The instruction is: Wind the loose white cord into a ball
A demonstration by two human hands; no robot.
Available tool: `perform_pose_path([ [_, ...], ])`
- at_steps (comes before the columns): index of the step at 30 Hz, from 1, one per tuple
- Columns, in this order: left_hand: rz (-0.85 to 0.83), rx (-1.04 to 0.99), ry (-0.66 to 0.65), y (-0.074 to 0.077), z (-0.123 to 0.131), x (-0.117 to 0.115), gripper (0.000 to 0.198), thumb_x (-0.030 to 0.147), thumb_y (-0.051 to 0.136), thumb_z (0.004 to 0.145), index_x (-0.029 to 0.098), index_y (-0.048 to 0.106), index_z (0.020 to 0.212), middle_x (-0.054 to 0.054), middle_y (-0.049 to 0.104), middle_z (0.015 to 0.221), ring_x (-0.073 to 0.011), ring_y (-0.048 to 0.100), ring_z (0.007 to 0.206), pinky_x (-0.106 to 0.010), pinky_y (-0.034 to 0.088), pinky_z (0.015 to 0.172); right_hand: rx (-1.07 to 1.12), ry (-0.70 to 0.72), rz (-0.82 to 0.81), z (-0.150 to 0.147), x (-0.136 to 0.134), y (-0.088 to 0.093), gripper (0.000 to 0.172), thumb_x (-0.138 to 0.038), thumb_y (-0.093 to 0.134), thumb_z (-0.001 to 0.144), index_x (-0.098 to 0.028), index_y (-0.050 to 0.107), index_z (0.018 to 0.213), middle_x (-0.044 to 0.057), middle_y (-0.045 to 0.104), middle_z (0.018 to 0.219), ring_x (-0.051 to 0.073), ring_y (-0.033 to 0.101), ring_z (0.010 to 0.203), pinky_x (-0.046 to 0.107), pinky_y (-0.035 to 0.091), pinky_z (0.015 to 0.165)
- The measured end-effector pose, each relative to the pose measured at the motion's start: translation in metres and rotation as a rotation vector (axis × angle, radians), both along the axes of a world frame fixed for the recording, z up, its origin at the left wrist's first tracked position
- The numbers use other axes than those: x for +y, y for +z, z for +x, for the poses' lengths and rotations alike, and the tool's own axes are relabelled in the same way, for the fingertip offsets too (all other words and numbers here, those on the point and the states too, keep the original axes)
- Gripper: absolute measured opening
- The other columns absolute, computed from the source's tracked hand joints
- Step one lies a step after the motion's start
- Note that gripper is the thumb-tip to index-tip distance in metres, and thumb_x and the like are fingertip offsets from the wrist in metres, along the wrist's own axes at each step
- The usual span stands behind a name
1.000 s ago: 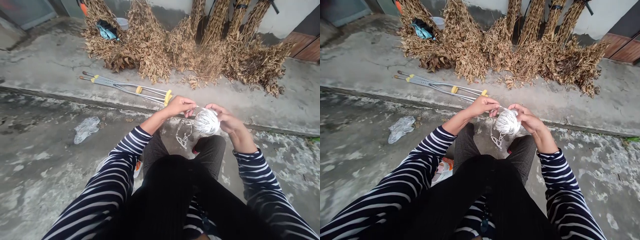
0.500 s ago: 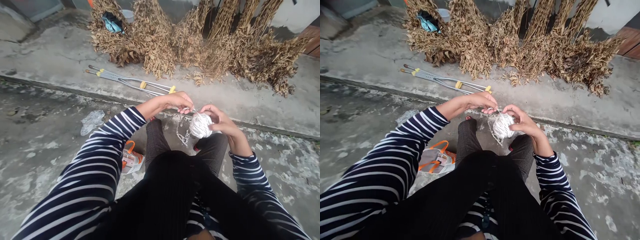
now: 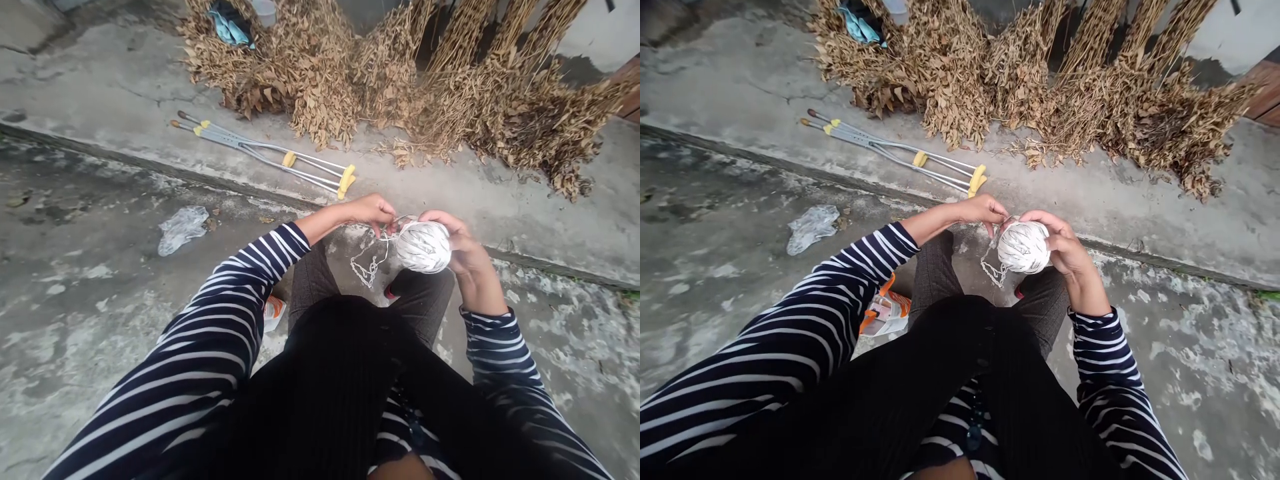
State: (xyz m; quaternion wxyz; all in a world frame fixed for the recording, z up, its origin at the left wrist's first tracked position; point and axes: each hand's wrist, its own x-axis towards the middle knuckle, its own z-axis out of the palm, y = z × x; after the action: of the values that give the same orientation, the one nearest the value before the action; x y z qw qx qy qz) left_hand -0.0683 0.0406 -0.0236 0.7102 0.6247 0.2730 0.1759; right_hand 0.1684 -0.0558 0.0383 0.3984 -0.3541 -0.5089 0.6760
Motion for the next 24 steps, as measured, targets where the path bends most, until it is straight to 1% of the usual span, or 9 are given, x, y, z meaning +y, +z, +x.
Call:
perform_pose_path([
  [2, -0.045, -0.031, 0.060, -0.011, 0.002, -0.005, 0.011, 0.015, 0.070, 0.085, 0.011, 0.080, 0.081, -0.009, 0.078, 0.078, -0.0145, 0.072, 0.070, -0.026, 0.061, 0.066, -0.019, -0.029, -0.008, 0.003, 0.001, 0.005, 0.041, -0.022, 0.074, 0.057, -0.026, 0.080, 0.097, 0.002, 0.078, 0.093, 0.022, 0.068, 0.082, 0.034, 0.056, 0.077],
  [5, -0.073, -0.029, 0.153, -0.021, 0.006, -0.008, 0.013, 0.012, 0.067, 0.086, 0.010, 0.078, 0.081, -0.009, 0.077, 0.077, -0.0132, 0.072, 0.071, -0.025, 0.061, 0.067, -0.048, -0.054, -0.017, 0.006, 0.002, 0.010, 0.038, -0.026, 0.077, 0.059, -0.027, 0.077, 0.097, 0.004, 0.079, 0.096, 0.027, 0.071, 0.090, 0.040, 0.058, 0.083],
  [7, -0.074, 0.021, 0.200, -0.023, 0.008, -0.006, 0.013, 0.009, 0.066, 0.085, 0.009, 0.076, 0.077, -0.008, 0.076, 0.075, -0.0118, 0.071, 0.069, -0.024, 0.060, 0.067, -0.049, -0.050, -0.015, 0.006, 0.001, 0.011, 0.039, -0.028, 0.078, 0.059, -0.026, 0.075, 0.098, 0.005, 0.079, 0.098, 0.029, 0.073, 0.095, 0.044, 0.058, 0.089],
  [10, -0.068, 0.092, 0.283, -0.024, 0.009, 0.001, 0.016, 0.005, 0.064, 0.083, 0.008, 0.073, 0.069, -0.008, 0.075, 0.073, -0.0102, 0.068, 0.065, -0.022, 0.058, 0.065, -0.052, -0.030, -0.015, 0.006, -0.004, 0.013, 0.041, -0.030, 0.080, 0.057, -0.026, 0.074, 0.098, 0.006, 0.080, 0.101, 0.033, 0.073, 0.101, 0.048, 0.058, 0.094],
  [14, -0.033, 0.143, 0.379, -0.025, 0.005, 0.016, 0.016, 0.006, 0.067, 0.080, 0.008, 0.071, 0.064, -0.010, 0.073, 0.072, -0.0111, 0.068, 0.064, -0.022, 0.056, 0.063, -0.045, -0.001, -0.010, 0.007, -0.013, 0.019, 0.042, -0.034, 0.084, 0.057, -0.027, 0.072, 0.096, 0.008, 0.079, 0.106, 0.037, 0.072, 0.113, 0.054, 0.056, 0.101],
  [16, 0.010, 0.177, 0.401, -0.024, 0.002, 0.025, 0.015, 0.006, 0.068, 0.077, 0.007, 0.071, 0.063, -0.010, 0.072, 0.069, -0.0113, 0.066, 0.061, -0.022, 0.056, 0.063, -0.035, 0.022, 0.001, 0.009, -0.018, 0.021, 0.040, -0.032, 0.084, 0.059, -0.027, 0.073, 0.097, 0.008, 0.079, 0.108, 0.036, 0.071, 0.115, 0.053, 0.055, 0.103],
  [18, 0.059, 0.213, 0.411, -0.019, -0.003, 0.036, 0.013, 0.006, 0.069, 0.074, 0.008, 0.070, 0.061, -0.009, 0.071, 0.064, -0.0114, 0.064, 0.058, -0.023, 0.056, 0.063, -0.040, 0.047, 0.014, 0.012, -0.020, 0.020, 0.042, -0.029, 0.084, 0.060, -0.028, 0.075, 0.101, 0.007, 0.079, 0.110, 0.035, 0.071, 0.116, 0.051, 0.055, 0.104],
  [21, 0.124, 0.253, 0.388, -0.008, -0.014, 0.051, 0.010, 0.008, 0.072, 0.069, 0.010, 0.069, 0.060, -0.008, 0.070, 0.061, -0.0123, 0.065, 0.056, -0.023, 0.056, 0.062, -0.064, 0.091, 0.026, 0.016, -0.022, 0.016, 0.052, -0.029, 0.085, 0.061, -0.028, 0.075, 0.112, 0.007, 0.078, 0.117, 0.033, 0.071, 0.116, 0.048, 0.055, 0.103],
  [24, 0.150, 0.276, 0.337, 0.001, -0.025, 0.063, 0.012, 0.007, 0.073, 0.065, 0.011, 0.068, 0.055, -0.006, 0.067, 0.055, -0.0126, 0.063, 0.049, -0.022, 0.052, 0.056, -0.072, 0.117, 0.028, 0.018, -0.022, 0.012, 0.065, -0.028, 0.086, 0.061, -0.028, 0.073, 0.125, 0.007, 0.076, 0.127, 0.031, 0.070, 0.117, 0.043, 0.056, 0.100],
])
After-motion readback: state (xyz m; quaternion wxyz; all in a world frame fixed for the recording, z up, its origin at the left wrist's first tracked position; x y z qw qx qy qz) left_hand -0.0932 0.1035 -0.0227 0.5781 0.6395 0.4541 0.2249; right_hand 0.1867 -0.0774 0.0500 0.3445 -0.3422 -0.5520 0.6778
